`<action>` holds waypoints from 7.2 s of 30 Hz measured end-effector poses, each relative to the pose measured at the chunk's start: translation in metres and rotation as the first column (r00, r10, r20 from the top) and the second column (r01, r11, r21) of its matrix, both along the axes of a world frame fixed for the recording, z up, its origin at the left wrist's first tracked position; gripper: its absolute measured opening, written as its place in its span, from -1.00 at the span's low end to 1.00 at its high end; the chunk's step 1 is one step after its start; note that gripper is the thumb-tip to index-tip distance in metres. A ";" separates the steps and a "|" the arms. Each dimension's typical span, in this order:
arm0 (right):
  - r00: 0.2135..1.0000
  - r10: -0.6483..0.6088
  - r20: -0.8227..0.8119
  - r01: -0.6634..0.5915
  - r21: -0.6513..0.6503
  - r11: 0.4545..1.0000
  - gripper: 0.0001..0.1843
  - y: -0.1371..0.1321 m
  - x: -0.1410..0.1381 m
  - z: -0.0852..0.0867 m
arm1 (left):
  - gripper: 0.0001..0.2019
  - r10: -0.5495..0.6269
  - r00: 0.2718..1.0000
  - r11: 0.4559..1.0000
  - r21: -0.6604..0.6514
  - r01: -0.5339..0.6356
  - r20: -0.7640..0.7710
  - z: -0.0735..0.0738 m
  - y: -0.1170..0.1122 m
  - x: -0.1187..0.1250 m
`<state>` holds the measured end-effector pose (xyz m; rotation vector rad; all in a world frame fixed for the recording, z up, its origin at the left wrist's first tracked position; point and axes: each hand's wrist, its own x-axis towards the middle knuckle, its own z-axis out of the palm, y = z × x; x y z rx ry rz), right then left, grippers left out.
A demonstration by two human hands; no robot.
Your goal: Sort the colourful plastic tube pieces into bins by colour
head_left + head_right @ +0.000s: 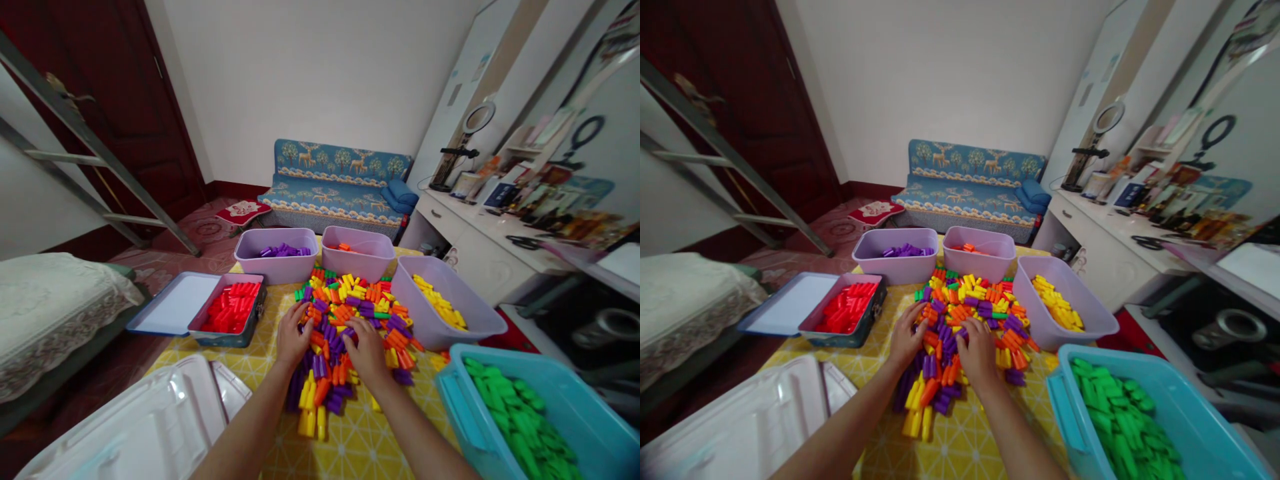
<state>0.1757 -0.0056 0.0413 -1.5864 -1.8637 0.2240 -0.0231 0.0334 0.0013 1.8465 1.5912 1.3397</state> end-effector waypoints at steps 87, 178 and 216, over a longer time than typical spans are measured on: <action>0.944 0.121 0.308 -0.029 -0.289 0.957 -0.47 0.089 -0.012 0.017 | -0.61 0.014 0.999 1.000 -0.006 -0.014 -0.031 -0.002 0.001 0.000; 0.993 -0.051 -0.105 0.057 0.060 0.997 -0.51 0.049 0.028 0.024 | -0.56 0.037 0.998 0.997 -0.066 -0.040 -0.040 -0.001 0.000 0.002; 0.653 -0.419 -0.630 0.499 -0.058 0.865 -0.35 -0.008 0.069 -0.032 | -0.59 0.052 0.998 0.998 -0.033 -0.053 -0.038 -0.004 0.001 0.001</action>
